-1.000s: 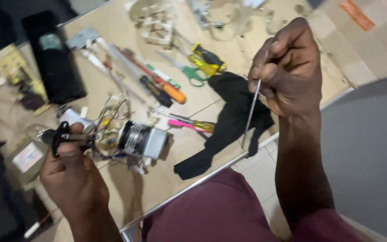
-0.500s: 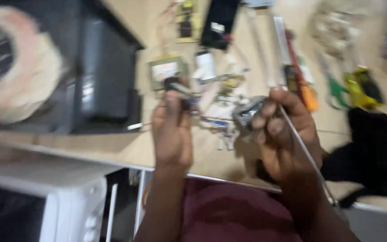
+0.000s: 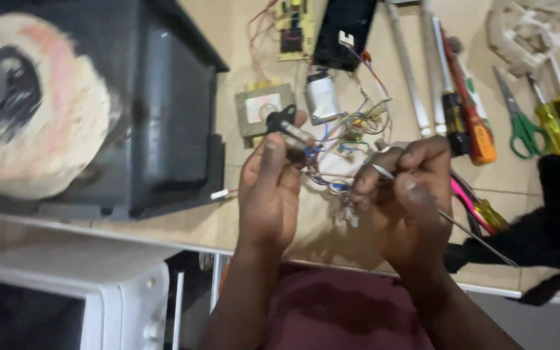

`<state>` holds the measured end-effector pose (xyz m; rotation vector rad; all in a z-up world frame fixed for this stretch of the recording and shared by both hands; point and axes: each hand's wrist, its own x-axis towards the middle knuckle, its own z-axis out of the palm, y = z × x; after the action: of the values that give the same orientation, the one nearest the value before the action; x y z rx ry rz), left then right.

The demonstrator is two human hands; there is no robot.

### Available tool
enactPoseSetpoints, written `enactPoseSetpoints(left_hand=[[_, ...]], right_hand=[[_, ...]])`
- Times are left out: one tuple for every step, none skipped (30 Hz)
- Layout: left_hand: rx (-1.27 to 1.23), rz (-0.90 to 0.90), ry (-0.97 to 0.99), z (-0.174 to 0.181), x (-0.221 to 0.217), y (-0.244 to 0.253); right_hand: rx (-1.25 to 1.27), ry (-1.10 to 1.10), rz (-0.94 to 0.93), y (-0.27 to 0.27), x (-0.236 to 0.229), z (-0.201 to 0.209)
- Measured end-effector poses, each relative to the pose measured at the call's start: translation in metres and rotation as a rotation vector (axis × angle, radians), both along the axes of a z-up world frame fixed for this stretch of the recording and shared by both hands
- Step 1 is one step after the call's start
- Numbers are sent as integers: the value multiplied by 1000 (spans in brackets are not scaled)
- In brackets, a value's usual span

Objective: Disassembling and inspecting internal microwave components including the magnetron, transformer, and wiring.

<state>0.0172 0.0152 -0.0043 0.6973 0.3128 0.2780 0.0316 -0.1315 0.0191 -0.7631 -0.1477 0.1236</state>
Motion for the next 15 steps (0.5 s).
enactPoseSetpoints(left_hand=[[5, -13, 15, 1, 3, 1], [10, -25, 31, 2, 4, 2], [3, -51, 33, 3, 7, 2], [16, -53, 31, 5, 8, 1], [29, -54, 28, 7, 10, 1], [27, -68, 32, 6, 10, 1], [8, -102, -37, 6, 11, 2], [-8, -127, -104, 6, 10, 4], [-4, -134, -99, 5, 10, 3], [-84, -133, -80, 5, 10, 5], [-165, -133, -60, 5, 10, 7], [-151, -125, -59, 11, 9, 9], [-116, -134, -6, 17, 9, 10], [-82, -140, 49, 23, 8, 11], [-70, -130, 53, 25, 6, 16]], right_hand=[[-5, -13, -3, -1, 1, -1], [-12, -24, -5, -3, 2, -3], [-19, -22, -31, -4, 2, -6], [-38, -60, -27, -5, 4, -10], [-58, -98, -22, -6, 5, -14], [-60, -93, -37, -6, 4, -15], [-110, -93, -51, -5, 3, -16], [-154, -92, -58, -4, 3, -18], [-150, -87, -63, -4, 0, -19], [-144, -62, -66, -2, -1, -20], [-137, -38, -69, 2, -3, -21], [-123, -37, -61, 1, -5, -22], [-166, 1, -41, 1, -7, -22], [-210, 40, -19, 1, -8, -22], [-197, 42, -9, 3, -8, -17]])
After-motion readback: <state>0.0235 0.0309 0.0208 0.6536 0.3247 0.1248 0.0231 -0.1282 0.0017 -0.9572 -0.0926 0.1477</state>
